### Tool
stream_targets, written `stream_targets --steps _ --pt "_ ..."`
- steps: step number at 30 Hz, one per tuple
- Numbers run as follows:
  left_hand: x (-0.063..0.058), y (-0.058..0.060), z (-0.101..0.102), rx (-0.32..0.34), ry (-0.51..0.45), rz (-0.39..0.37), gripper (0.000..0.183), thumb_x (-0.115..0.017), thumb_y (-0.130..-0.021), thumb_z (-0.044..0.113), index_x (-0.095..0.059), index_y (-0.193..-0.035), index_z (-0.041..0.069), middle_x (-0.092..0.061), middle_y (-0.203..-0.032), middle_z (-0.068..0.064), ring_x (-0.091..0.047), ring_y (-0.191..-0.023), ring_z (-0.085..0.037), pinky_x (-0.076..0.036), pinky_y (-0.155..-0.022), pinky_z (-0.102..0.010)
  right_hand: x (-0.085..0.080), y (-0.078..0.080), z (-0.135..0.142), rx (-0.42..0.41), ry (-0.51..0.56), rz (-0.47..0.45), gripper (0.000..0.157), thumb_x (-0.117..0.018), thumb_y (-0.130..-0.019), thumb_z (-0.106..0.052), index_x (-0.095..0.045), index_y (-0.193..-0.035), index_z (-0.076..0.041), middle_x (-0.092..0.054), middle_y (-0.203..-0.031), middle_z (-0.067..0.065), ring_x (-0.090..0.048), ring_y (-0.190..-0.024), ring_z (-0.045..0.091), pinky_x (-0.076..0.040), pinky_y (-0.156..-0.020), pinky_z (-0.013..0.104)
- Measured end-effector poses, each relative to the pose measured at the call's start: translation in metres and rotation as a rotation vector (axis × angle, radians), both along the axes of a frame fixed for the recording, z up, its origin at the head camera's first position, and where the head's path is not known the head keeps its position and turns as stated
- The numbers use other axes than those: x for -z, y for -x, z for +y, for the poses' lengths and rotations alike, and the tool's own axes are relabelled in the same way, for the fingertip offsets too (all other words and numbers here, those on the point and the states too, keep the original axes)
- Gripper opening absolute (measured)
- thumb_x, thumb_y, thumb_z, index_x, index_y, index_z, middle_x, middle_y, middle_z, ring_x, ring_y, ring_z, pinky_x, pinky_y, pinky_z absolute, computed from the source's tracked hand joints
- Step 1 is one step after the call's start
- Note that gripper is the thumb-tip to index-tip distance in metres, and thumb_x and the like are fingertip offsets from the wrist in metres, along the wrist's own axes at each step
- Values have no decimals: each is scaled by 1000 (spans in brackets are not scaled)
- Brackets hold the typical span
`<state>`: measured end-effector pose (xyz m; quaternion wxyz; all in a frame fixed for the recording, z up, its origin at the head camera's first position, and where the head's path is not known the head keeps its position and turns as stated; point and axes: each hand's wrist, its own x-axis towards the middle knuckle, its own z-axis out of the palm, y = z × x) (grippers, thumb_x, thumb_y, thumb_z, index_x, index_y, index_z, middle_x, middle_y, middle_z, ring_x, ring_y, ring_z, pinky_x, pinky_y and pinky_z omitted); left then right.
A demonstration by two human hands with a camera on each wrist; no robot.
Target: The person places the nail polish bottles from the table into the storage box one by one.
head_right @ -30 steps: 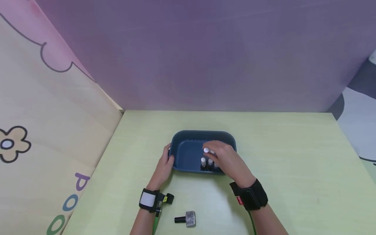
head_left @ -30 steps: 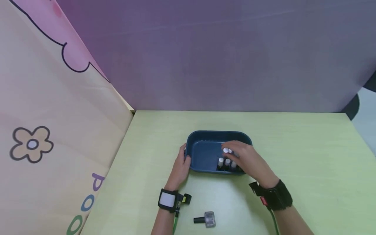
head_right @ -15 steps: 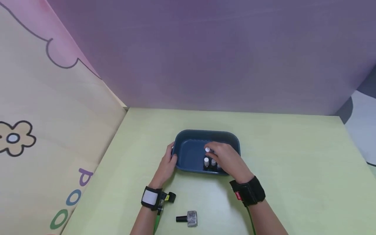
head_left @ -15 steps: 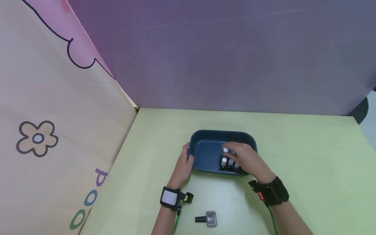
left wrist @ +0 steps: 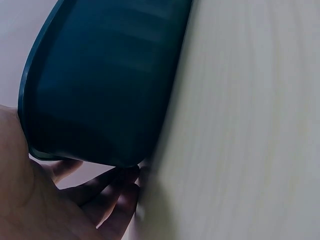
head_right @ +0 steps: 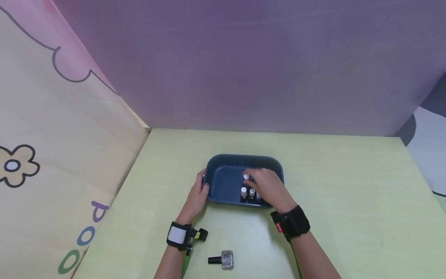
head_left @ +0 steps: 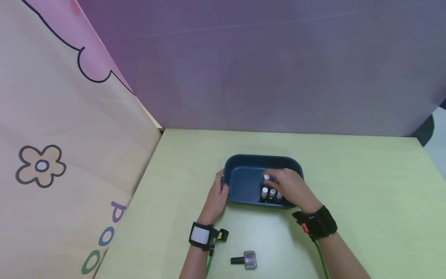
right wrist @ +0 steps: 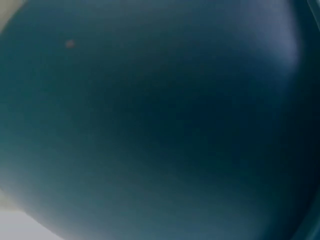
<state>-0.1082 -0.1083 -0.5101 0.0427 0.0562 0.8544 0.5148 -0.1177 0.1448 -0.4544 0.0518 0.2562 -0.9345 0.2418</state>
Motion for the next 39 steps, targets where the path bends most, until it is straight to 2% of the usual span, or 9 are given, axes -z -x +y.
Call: stream_targets --steps 8,14,26,34,39 --pt "-1 0 -1 4 17 6 50 -33 -96 24 -22 -144 29 -34 -145 1 -33 -130 -14 -28 -103 -37 -5 3 -3 20 -45 -100 24 -64 -82 -26 -68 -101 -10 -64 -81 -6 -47 -59 -4 -42 -60 20" --pt "-1 -1 -1 -12 9 -20 49 -33 -96 24 -22 -143 33 -34 -145 4 -32 -131 -12 -28 -103 -37 -9 5 -7 17 -89 -147 23 -63 -83 -25 -68 -99 -9 -62 -75 -6 -45 -55 -1 -40 -55 20" --pt "3 2 -2 -11 -3 -20 48 -32 -97 24 -22 -143 33 -32 -146 5 -30 -132 -11 -26 -104 -38 -10 7 -5 -2 -95 -199 17 -62 -84 -20 -69 -96 -11 -64 -81 -5 -48 -59 -2 -41 -55 20" --pt "0 4 -2 -19 6 -15 49 -34 -96 24 -23 -143 32 -32 -145 5 -30 -131 -11 -27 -104 -38 -16 3 -5 28 -80 -143 18 -60 -85 -21 -69 -97 -11 -62 -76 -6 -45 -53 -2 -40 -54 21" --pt "-1 6 -4 -23 4 -7 49 -34 -96 23 -24 -143 31 -32 -146 4 -29 -132 -12 -26 -104 -38 -28 -5 -7 49 -82 -18 21 -61 -85 -23 -68 -102 -12 -65 -87 -2 -54 -64 5 -43 -58 23"
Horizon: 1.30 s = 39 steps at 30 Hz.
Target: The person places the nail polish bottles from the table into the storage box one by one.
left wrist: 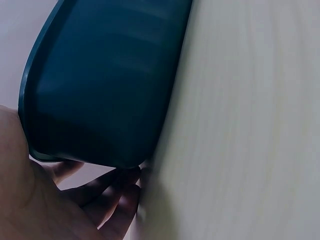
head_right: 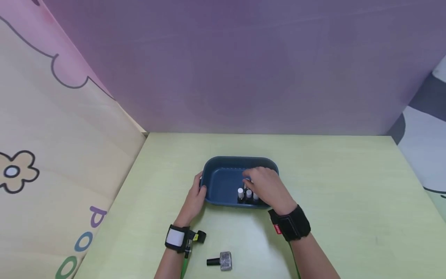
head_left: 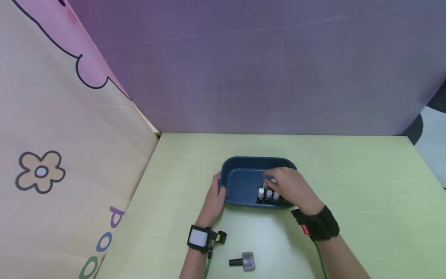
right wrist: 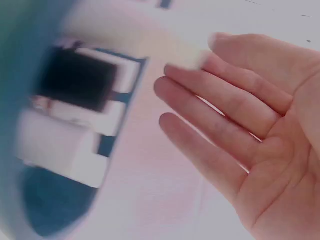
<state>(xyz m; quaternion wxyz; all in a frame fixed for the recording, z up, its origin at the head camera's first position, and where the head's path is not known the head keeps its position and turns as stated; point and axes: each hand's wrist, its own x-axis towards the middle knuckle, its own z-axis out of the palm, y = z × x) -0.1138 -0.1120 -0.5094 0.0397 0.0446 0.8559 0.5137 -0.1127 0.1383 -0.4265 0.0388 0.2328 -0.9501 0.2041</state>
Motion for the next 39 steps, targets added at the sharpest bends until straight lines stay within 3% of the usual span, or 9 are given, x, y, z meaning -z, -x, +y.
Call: stream_targets --steps 6,12,18,23,31,39 --pt "0 2 0 -3 -8 -3 49 -34 -96 23 -24 -142 32 -32 -146 4 -28 -132 -12 -26 -104 -38 -22 -16 -6 -91 58 132 25 -63 -83 -25 -65 -106 -15 -63 -101 -2 -58 -92 12 -46 -74 27" --pt "2 3 -2 4 -13 -7 48 -33 -96 24 -24 -142 32 -31 -146 4 -28 -133 -13 -26 -104 -38 -27 -35 -18 -249 122 173 25 -57 -87 -33 -64 -107 -20 -60 -105 -9 -54 -99 6 -44 -78 22" --pt "3 2 -1 7 -12 10 47 -33 -96 24 -25 -142 31 -33 -145 3 -30 -132 -14 -27 -104 -39 -21 -50 -33 -336 95 134 24 -56 -88 -35 -65 -106 -22 -60 -102 -11 -54 -97 3 -42 -87 25" --pt "2 0 -2 8 -11 4 47 -33 -96 25 -25 -142 32 -33 -145 5 -30 -132 -12 -27 -104 -38 -11 -60 -46 -412 47 90 28 -52 -90 -40 -66 -103 -21 -60 -96 -12 -52 -89 2 -42 -77 17" --pt "3 2 0 22 4 71 47 -33 -96 21 -27 -143 26 -36 -144 1 -33 -130 -14 -28 -103 -38 7 -70 -67 -502 -52 -17 19 -60 -85 -36 -66 -97 -22 -58 -90 -15 -50 -83 0 -40 -72 15" --pt "2 1 1 11 23 58 48 -32 -96 21 -25 -143 26 -34 -145 1 -32 -131 -14 -28 -103 -38 23 -78 -80 -605 -73 -130 30 -63 -79 -47 -66 -99 -25 -56 -88 -18 -47 -81 -5 -37 -68 12"
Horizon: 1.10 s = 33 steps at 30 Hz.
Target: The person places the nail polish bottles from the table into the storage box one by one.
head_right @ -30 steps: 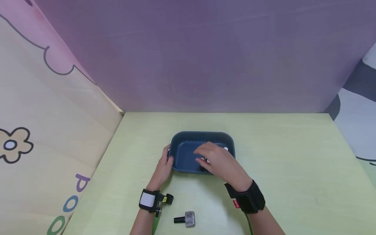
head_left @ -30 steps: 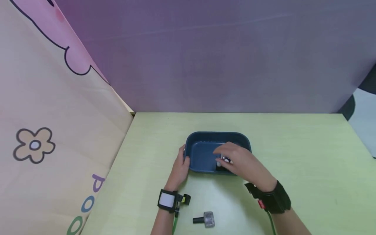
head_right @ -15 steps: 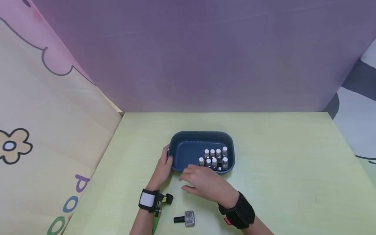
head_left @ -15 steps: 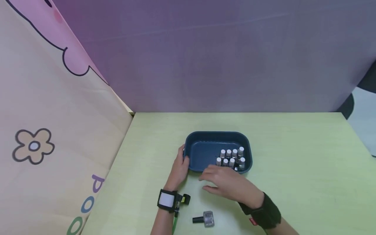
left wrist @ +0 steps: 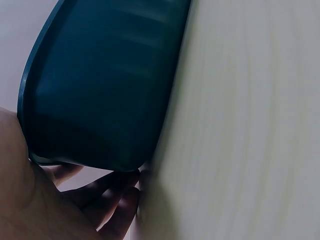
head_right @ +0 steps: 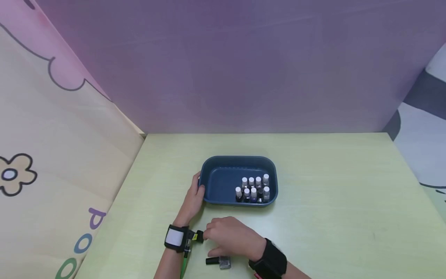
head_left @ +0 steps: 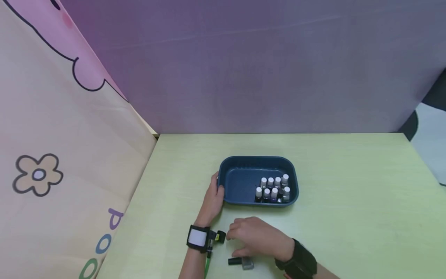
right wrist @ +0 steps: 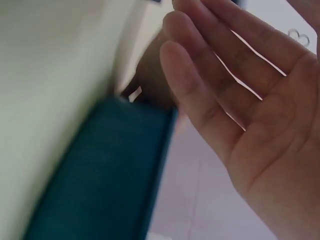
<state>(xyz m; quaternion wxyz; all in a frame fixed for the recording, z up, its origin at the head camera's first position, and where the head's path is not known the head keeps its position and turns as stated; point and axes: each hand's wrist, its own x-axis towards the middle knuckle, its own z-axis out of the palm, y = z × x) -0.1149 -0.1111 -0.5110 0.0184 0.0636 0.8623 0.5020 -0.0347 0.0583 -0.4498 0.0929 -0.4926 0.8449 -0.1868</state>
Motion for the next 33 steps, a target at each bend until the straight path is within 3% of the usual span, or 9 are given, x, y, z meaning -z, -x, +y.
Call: stream_targets --steps 6,11,24,33 --pt "0 -1 0 -2 9 -6 47 -32 -97 23 -25 -143 28 -33 -146 3 -30 -132 -13 -27 -104 -38 16 -8 -10 -45 -54 -59 38 -67 -70 -54 -65 -98 -28 -53 -89 -21 -43 -78 -7 -36 -67 13" --pt "0 -1 -1 -6 17 -13 47 -31 -97 24 -25 -143 29 -33 -146 4 -29 -132 -13 -27 -104 -37 23 -13 -17 -84 -76 -51 32 -72 -67 -47 -64 -91 -29 -48 -84 -22 -39 -72 -6 -33 -63 11" --pt "2 1 -1 -13 8 -40 47 -32 -97 25 -24 -142 32 -32 -146 5 -28 -133 -11 -26 -104 -36 26 -16 -21 -78 -116 -104 16 -73 -72 -26 -63 -85 -29 -48 -77 -23 -40 -65 -5 -33 -59 13" --pt "3 1 -2 -18 7 -43 47 -32 -96 25 -25 -142 32 -32 -146 6 -28 -132 -12 -26 -104 -37 23 -14 -18 -76 -118 -31 13 -70 -73 -23 -62 -80 -29 -45 -74 -23 -39 -64 -6 -33 -57 13"
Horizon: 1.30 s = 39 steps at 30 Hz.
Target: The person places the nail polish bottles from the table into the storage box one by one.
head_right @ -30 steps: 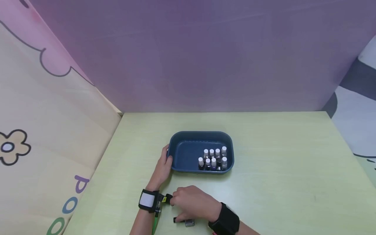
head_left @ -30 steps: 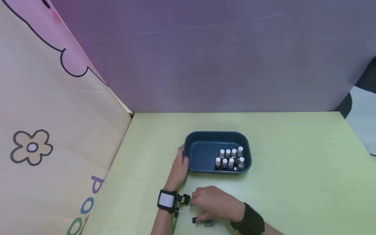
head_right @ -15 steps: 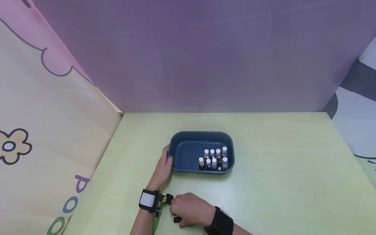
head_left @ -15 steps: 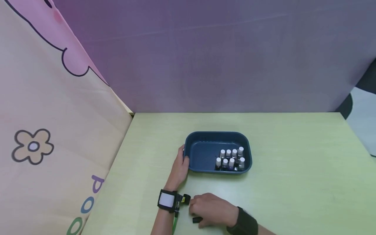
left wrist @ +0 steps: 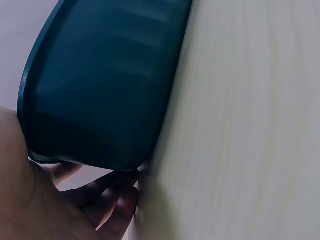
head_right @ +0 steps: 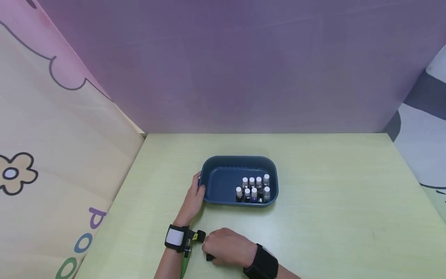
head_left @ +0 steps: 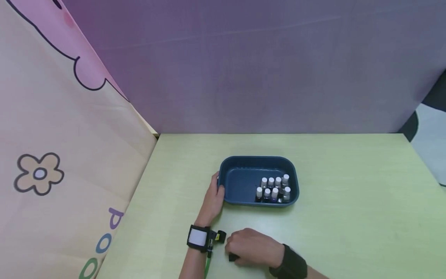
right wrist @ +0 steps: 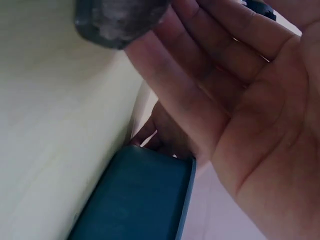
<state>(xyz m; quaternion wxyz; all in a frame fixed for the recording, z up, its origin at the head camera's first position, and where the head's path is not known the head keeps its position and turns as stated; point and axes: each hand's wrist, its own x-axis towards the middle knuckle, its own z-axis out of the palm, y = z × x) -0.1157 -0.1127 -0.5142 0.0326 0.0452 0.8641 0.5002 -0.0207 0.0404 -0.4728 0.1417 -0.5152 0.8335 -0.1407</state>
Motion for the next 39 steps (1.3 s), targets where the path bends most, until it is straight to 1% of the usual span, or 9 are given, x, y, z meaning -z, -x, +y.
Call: stream_targets --steps 4,7,10,18,21,26,32,35,39 --pt "0 0 0 1 5 5 47 -32 -96 25 -25 -142 32 -33 -145 5 -29 -132 -12 -26 -104 -37 -5 5 3 13 43 32 11 -68 -75 -23 -60 -81 -28 -47 -77 -22 -41 -68 -7 -34 -60 13" --pt "0 0 0 2 5 11 47 -33 -96 25 -25 -142 31 -33 -145 5 -30 -132 -11 -27 -104 -36 -12 9 6 39 72 34 10 -67 -76 -22 -60 -80 -27 -45 -76 -21 -40 -67 -5 -34 -60 13" --pt "1 0 0 2 3 14 47 -33 -96 24 -26 -143 31 -34 -145 6 -30 -131 -11 -27 -104 -36 -20 15 11 82 101 31 9 -65 -77 -21 -59 -80 -26 -43 -74 -20 -39 -65 -4 -32 -58 13" --pt "1 0 -1 26 -31 30 48 -33 -97 22 -25 -143 30 -34 -145 4 -31 -131 -13 -28 -103 -38 -42 29 26 194 237 117 11 -63 -78 -18 -54 -83 -23 -39 -75 -16 -37 -66 2 -31 -56 13" --pt "1 0 -2 25 -27 25 47 -33 -96 22 -25 -143 31 -33 -145 5 -31 -131 -13 -28 -103 -38 -50 36 32 222 270 147 11 -64 -81 -18 -57 -87 -22 -45 -80 -15 -41 -72 1 -34 -61 13" --pt "3 0 -3 23 -21 28 48 -34 -96 23 -25 -143 31 -34 -145 3 -32 -131 -14 -28 -103 -38 -61 46 42 279 268 179 15 -63 -84 -21 -62 -99 -21 -55 -93 -13 -48 -83 1 -40 -71 15" --pt "3 -1 -4 22 -14 25 48 -34 -96 23 -25 -143 31 -33 -146 4 -30 -132 -13 -27 -104 -37 -68 56 54 368 331 203 14 -64 -82 -19 -62 -96 -18 -57 -91 -8 -52 -79 5 -42 -68 18" --pt "2 -2 -5 12 -9 17 48 -33 -96 23 -25 -142 31 -32 -146 4 -29 -132 -12 -26 -104 -37 -68 61 59 403 367 211 15 -66 -81 -18 -62 -96 -17 -57 -90 -7 -54 -77 6 -43 -66 17" --pt "1 -1 -4 -2 -5 16 47 -33 -96 24 -25 -142 33 -32 -146 5 -29 -132 -11 -26 -104 -37 -67 69 66 465 380 230 17 -67 -80 -18 -62 -96 -17 -57 -89 -7 -53 -75 4 -42 -64 17"
